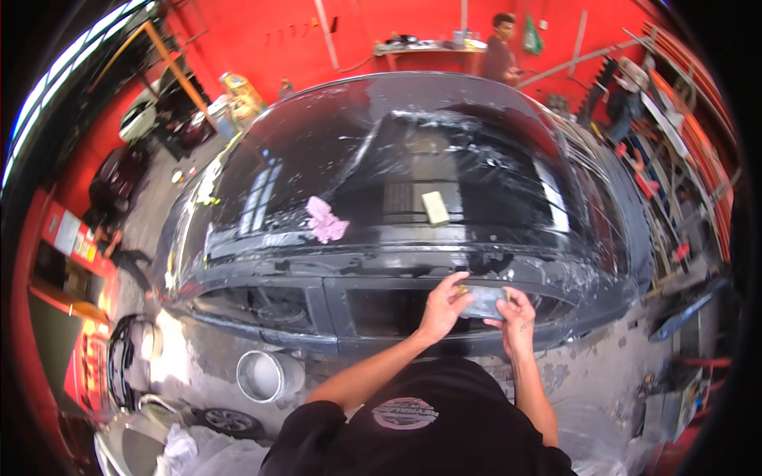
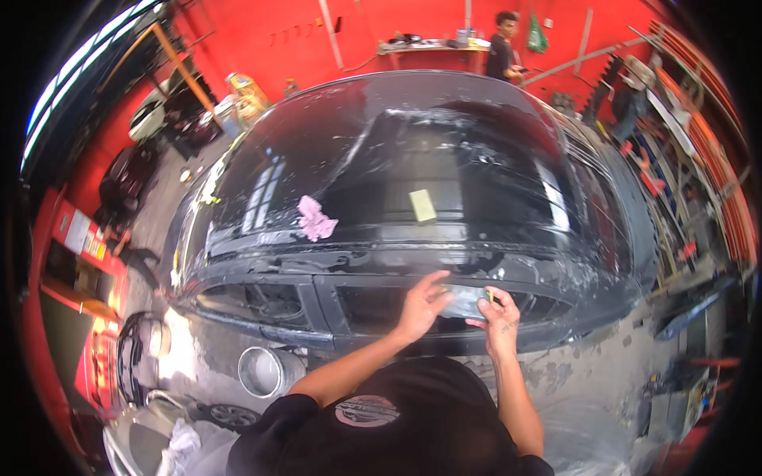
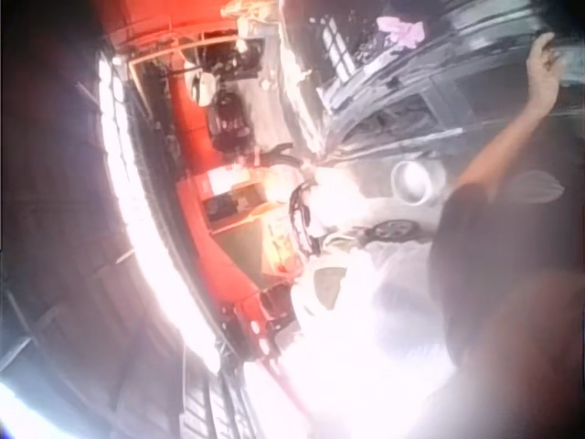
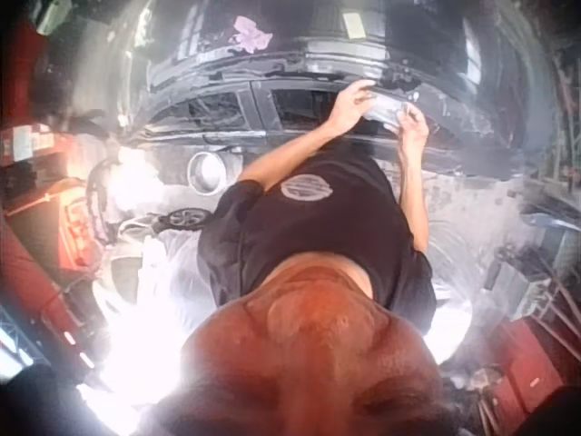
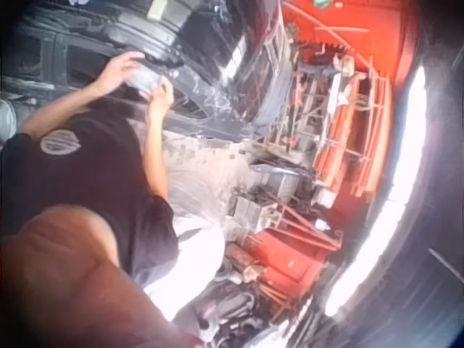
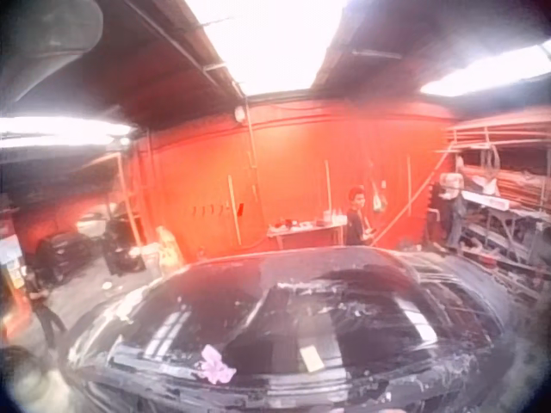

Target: The person scrubs the hood of a black car with a yellow sponge and a purple cloth, applying a white cleaning substance. They wipe the surface in circular and linear motions, occasionally pausing to inspect the sponge or cloth. The task involves repetitive scrubbing and wiping of the car's hood.

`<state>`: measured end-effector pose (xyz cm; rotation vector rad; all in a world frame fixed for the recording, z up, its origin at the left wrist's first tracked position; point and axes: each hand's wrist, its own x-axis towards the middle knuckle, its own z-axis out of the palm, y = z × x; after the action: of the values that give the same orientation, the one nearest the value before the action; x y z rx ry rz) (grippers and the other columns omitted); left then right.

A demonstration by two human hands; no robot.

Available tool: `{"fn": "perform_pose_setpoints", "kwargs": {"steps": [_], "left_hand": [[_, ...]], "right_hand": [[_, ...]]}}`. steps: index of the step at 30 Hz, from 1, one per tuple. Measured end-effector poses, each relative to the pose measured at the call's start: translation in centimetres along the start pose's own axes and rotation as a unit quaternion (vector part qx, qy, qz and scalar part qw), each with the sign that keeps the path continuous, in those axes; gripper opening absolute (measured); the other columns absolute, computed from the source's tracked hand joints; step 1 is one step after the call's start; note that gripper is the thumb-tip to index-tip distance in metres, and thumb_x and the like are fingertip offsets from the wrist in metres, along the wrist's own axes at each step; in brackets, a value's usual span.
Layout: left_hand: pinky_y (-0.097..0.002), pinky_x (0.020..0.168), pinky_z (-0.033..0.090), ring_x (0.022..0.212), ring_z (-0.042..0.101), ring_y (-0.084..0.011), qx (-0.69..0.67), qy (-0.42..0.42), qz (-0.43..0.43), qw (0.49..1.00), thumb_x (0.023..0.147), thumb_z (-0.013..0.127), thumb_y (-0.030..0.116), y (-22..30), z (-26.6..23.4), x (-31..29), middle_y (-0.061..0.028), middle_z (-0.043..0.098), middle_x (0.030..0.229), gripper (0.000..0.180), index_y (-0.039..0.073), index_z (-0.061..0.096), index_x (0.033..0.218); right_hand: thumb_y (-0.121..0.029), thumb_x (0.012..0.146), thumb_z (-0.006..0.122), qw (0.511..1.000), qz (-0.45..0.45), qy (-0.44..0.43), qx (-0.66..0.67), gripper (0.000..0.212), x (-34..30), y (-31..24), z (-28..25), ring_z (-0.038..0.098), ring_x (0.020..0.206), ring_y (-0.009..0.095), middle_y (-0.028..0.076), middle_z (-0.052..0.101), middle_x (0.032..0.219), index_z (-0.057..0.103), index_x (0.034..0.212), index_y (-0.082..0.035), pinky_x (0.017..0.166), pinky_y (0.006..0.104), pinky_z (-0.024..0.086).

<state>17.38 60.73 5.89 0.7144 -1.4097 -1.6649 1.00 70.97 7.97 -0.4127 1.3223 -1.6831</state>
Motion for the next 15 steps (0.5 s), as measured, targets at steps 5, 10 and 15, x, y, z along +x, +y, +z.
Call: {"fn": "perform_pose_setpoints", "kwargs": {"steps": [5, 10, 15], "left_hand": [[-0.0336, 0.068, 0.066, 0.086, 0.078, -0.0252, -0.182, -0.030, -0.197, 0.963, 0.102, 0.077, 0.016, 0.8, -2.9, -0.8, -0.0190, 0.072, 0.123, 0.074, 0.005, 0.033, 0.160], [-0.0384, 0.082, 0.068, 0.098, 0.079, -0.0295, -0.217, -0.024, -0.217, 0.951, 0.102, 0.076, 0.013, 0.5, -4.8, -1.4, -0.0192, 0.072, 0.121, 0.058, 0.002, 0.045, 0.150], [-0.0386, 0.087, 0.068, 0.102, 0.078, -0.0297, -0.223, -0.034, -0.229, 0.947, 0.101, 0.076, 0.012, 0.5, -4.4, -1.3, -0.0183, 0.072, 0.121, 0.051, 0.001, 0.051, 0.144]], "right_hand": [[-0.005, 0.101, 0.070, 0.996, -0.069, -0.027, -0.050, 0.034, 0.5, 1.2, 1.9, 0.077, 0.092, 0.020, 0.014, 0.077, 0.113, 0.059, 0.133, 0.001, 0.069, 0.0335, 0.068], [-0.006, 0.103, 0.070, 0.987, -0.095, -0.065, -0.114, 0.034, 1.2, 2.0, 2.8, 0.074, 0.090, 0.016, 0.012, 0.077, 0.107, 0.059, 0.133, 0.004, 0.071, 0.0313, 0.066], [-0.005, 0.103, 0.070, 0.988, -0.101, -0.069, -0.098, 0.033, 1.4, 1.8, 2.1, 0.074, 0.089, 0.015, 0.012, 0.077, 0.106, 0.060, 0.132, 0.004, 0.071, 0.0314, 0.065]]}}
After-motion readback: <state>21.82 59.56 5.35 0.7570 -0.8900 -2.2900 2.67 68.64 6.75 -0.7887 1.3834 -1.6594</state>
